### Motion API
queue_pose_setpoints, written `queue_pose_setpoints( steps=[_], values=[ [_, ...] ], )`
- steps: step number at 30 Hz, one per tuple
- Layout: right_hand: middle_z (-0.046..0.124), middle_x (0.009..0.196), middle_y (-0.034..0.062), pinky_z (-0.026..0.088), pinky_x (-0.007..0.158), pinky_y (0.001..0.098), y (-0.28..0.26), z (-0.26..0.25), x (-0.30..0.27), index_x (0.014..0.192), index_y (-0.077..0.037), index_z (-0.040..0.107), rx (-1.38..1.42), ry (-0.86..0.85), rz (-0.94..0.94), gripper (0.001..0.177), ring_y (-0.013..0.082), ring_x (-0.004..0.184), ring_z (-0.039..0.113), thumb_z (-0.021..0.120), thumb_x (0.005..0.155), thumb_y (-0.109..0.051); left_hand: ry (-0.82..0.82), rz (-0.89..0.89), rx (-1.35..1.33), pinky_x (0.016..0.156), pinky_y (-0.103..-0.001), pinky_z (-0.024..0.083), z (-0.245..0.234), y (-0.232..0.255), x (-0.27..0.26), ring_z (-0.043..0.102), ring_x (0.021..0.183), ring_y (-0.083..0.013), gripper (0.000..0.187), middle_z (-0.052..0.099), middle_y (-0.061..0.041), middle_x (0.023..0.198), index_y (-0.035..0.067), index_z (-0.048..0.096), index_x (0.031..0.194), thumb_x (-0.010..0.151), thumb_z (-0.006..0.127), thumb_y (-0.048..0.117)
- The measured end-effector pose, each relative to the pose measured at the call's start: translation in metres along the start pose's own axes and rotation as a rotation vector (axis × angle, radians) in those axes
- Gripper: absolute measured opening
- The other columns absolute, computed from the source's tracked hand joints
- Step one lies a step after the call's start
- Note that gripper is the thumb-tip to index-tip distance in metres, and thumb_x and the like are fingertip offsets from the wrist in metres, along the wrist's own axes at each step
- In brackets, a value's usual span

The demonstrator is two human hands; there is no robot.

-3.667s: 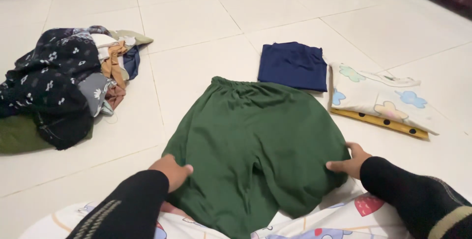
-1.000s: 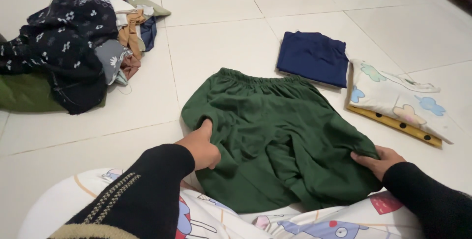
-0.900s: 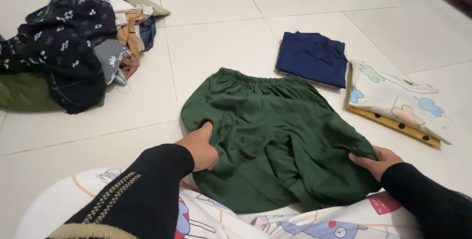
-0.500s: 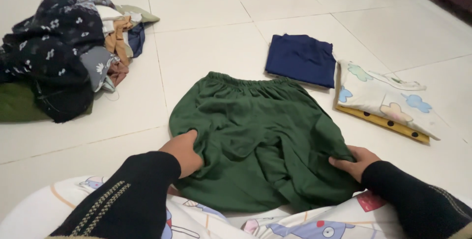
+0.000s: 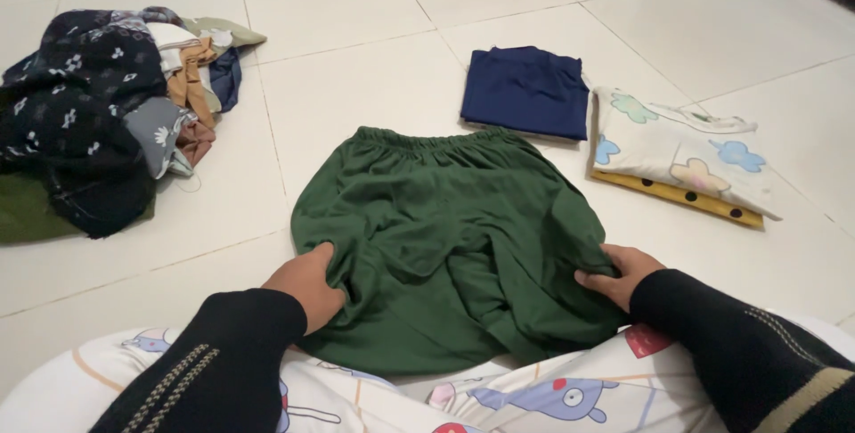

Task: Folding various pieces of clothing including a floral shirt and shorts on the floor.

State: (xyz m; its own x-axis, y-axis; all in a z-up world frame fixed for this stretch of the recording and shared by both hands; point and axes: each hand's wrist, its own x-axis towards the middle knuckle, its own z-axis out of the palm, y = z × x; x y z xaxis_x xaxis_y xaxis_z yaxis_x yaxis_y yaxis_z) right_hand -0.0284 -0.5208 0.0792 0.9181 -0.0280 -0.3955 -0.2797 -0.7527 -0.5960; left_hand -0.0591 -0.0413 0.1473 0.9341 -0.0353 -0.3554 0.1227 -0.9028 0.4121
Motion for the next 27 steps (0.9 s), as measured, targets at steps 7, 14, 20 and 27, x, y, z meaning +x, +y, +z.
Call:
queue_pose_setpoints(
  steps=[7, 14, 20, 27],
  values=[
    [0.082, 0.101, 0.0111, 0.057, 0.085, 0.0336, 0.007, -0.007, 0.004, 0.12, -0.012, 0.074, 0.059, 0.059, -0.004, 0.04, 0.0197, 0.09, 0.075, 0.078, 0.085, -0.031, 0.032, -0.003, -0.092, 0.098, -0.044, 0.052, -0.004, 0.005, -0.002, 0.064, 0.116, -0.0403, 0.058, 0.067, -0.024, 0.122, 0.01, 0.05, 0.136, 0.081, 0.068, 0.017],
    [0.075, 0.104, 0.0159, 0.057, 0.076, 0.036, 0.012, -0.044, 0.009, 0.122, 0.0, 0.071, 0.714, 0.325, 0.009, 0.042, 0.0238, 0.085, 0.072, 0.074, 0.092, -0.029, 0.397, 0.074, -0.546, 0.089, -0.038, 0.056, -0.021, -0.027, 0.021, 0.072, 0.101, -0.0319, 0.051, 0.076, -0.019, 0.109, 0.004, 0.065, 0.123, 0.074, 0.076, 0.012],
    [0.068, 0.121, 0.0069, 0.053, 0.096, 0.0439, -0.008, -0.074, -0.024, 0.131, -0.013, 0.058, 1.231, 0.295, -0.088, 0.038, 0.0254, 0.109, 0.067, 0.065, 0.094, -0.022, 0.649, -0.116, -1.247, 0.082, -0.032, 0.056, -0.053, -0.066, 0.024, 0.072, 0.09, -0.0196, 0.039, 0.077, -0.011, 0.104, 0.001, 0.072, 0.12, 0.083, 0.073, 0.01],
    [0.068, 0.126, 0.0051, 0.052, 0.096, 0.0446, -0.024, -0.084, -0.022, 0.136, -0.013, 0.056, 1.174, 0.279, -0.241, 0.046, 0.0244, 0.114, 0.066, 0.066, 0.092, -0.016, 0.862, -0.175, -0.767, 0.086, -0.04, 0.053, -0.056, -0.064, 0.019, 0.07, 0.096, -0.0298, 0.031, 0.075, -0.016, 0.107, 0.006, 0.073, 0.121, 0.096, 0.067, 0.021]
  ],
)
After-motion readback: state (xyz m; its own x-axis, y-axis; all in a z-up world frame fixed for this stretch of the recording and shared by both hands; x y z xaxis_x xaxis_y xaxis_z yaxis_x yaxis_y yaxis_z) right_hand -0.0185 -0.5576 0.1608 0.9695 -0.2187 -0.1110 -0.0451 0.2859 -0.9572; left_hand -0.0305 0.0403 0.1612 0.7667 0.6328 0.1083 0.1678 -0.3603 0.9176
